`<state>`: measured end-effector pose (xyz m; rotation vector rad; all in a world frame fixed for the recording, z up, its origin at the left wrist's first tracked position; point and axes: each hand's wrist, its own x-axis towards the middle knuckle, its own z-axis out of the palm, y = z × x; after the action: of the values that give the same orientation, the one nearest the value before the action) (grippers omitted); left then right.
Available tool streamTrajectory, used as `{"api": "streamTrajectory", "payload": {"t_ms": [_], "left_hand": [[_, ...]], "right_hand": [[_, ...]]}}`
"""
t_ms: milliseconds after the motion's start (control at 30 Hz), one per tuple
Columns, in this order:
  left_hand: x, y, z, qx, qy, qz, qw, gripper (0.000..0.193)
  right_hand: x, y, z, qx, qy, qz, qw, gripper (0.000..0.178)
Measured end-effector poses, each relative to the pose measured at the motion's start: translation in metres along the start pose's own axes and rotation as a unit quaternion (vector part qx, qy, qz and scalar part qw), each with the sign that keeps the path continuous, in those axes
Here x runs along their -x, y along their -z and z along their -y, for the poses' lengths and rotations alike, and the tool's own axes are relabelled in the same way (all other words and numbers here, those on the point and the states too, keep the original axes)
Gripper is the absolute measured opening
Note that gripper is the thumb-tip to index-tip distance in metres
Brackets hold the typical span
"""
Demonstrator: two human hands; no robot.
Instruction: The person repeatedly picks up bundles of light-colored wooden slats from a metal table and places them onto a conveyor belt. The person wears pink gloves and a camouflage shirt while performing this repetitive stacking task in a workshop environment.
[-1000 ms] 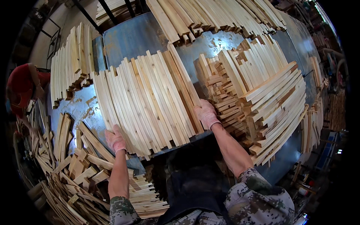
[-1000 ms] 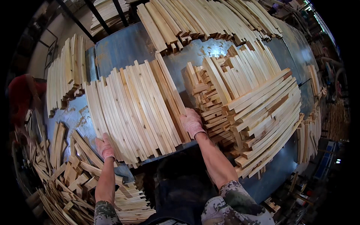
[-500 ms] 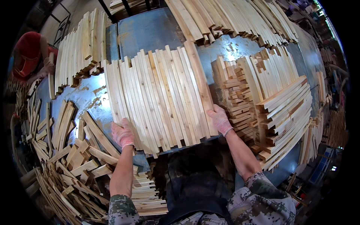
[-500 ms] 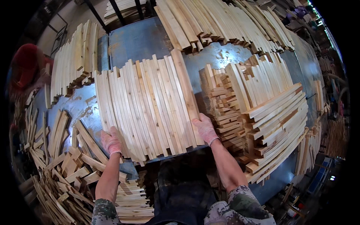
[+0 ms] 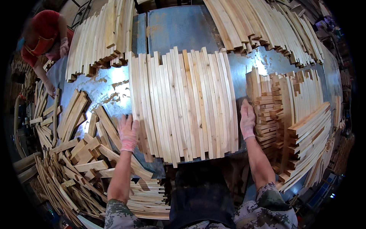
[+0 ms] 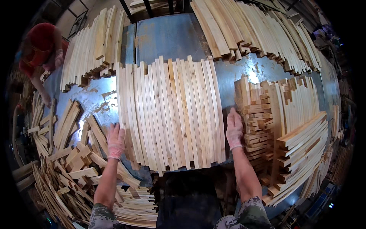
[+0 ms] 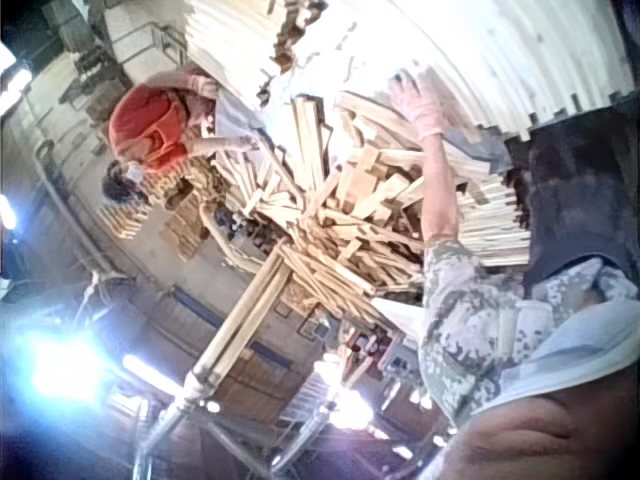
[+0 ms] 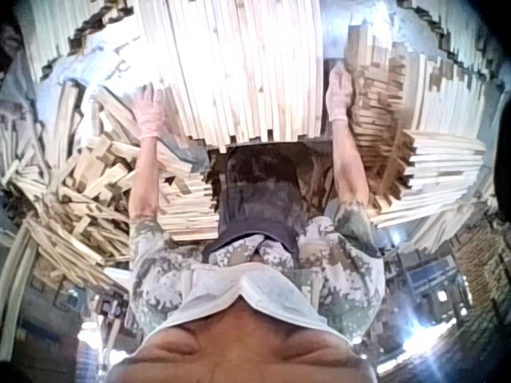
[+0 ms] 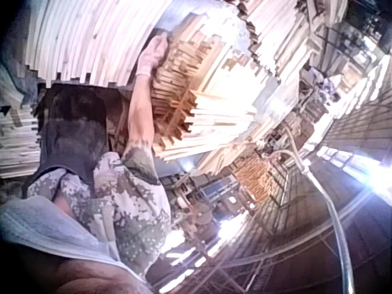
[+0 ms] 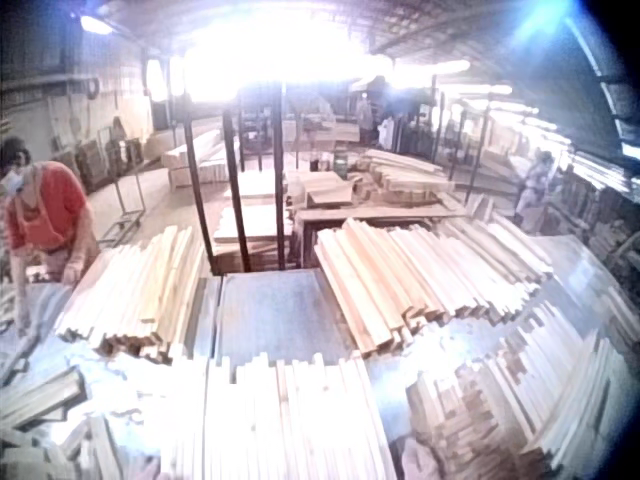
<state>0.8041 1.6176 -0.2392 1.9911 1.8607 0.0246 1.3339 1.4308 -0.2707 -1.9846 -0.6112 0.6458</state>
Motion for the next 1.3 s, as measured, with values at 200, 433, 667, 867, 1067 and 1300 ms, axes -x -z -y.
{"api": "streamTrajectory", "payload": {"t_ms": [200, 433, 667, 867, 1067, 1300], "left_hand": [[-0.038, -0.032, -0.010, 0.098, 0.027, -0.002, 0.995, 0.075], [-0.007, 0.007, -0.051, 0.480, 0.157, 0.113, 0.855, 0.080], [0.028, -0.009, -0.025, 0.551, 0.171, 0.272, 0.770, 0.087], [0.067, -0.009, -0.024, 0.603, 0.165, 0.313, 0.715, 0.084], [0.122, 0.010, -0.035, 0.597, 0.172, 0.272, 0.735, 0.077], [0.220, 0.055, -0.012, 0.600, 0.162, 0.194, 0.759, 0.076]], "right_hand": [[-0.008, -0.022, -0.019, -0.130, 0.022, 0.068, 0.989, 0.060], [0.019, 0.000, 0.011, -0.197, -0.153, 0.183, 0.951, 0.082], [0.072, 0.040, 0.017, -0.240, -0.248, 0.221, 0.912, 0.065], [0.105, 0.069, 0.000, -0.263, -0.268, 0.244, 0.894, 0.066], [0.132, 0.091, -0.014, -0.302, -0.268, 0.276, 0.872, 0.065], [0.176, 0.109, -0.043, -0.354, -0.253, 0.250, 0.865, 0.055]]}}
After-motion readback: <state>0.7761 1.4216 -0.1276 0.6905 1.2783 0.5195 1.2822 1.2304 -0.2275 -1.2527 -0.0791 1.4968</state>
